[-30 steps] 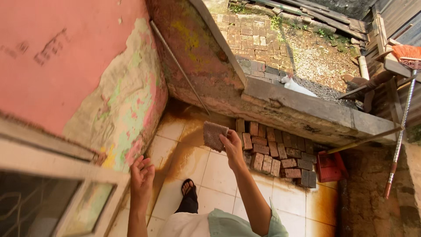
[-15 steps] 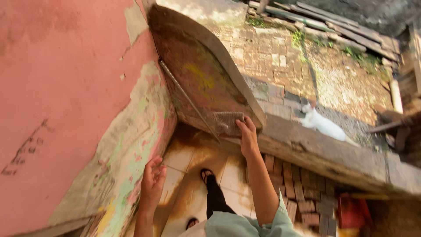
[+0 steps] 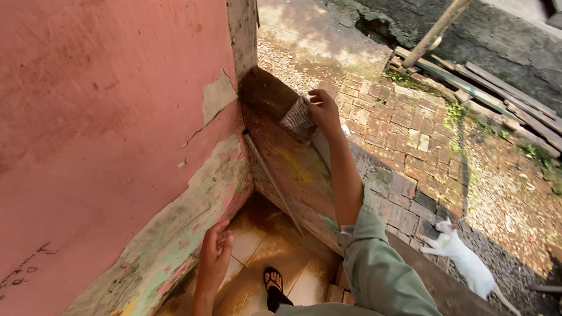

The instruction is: The person mops a tiled floor using a mop, moving it around the corners and along the edges, then picks up and unfolds a piece of cloth.

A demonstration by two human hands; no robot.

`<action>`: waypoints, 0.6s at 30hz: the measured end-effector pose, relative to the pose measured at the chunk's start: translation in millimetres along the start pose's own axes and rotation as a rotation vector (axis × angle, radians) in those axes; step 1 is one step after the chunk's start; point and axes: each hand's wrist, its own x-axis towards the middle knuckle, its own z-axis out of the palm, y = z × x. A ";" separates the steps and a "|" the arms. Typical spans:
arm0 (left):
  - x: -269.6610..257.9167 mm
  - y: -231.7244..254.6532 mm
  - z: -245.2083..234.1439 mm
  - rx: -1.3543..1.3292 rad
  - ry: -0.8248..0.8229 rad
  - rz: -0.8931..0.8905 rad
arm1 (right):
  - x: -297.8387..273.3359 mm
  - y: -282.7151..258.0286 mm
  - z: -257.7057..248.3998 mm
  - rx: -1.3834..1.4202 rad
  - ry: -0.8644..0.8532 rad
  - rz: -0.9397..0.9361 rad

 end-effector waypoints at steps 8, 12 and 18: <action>14.5 -3.2 4.6 0.010 0.051 0.077 | -43.0 2.3 14.7 -0.451 0.412 -0.315; 11.0 3.9 5.9 -0.039 0.064 0.099 | -90.2 -25.5 29.8 -0.439 0.541 -0.331; -6.0 27.0 9.8 -0.515 0.143 0.166 | -260.9 -62.2 123.9 0.171 -0.089 -0.056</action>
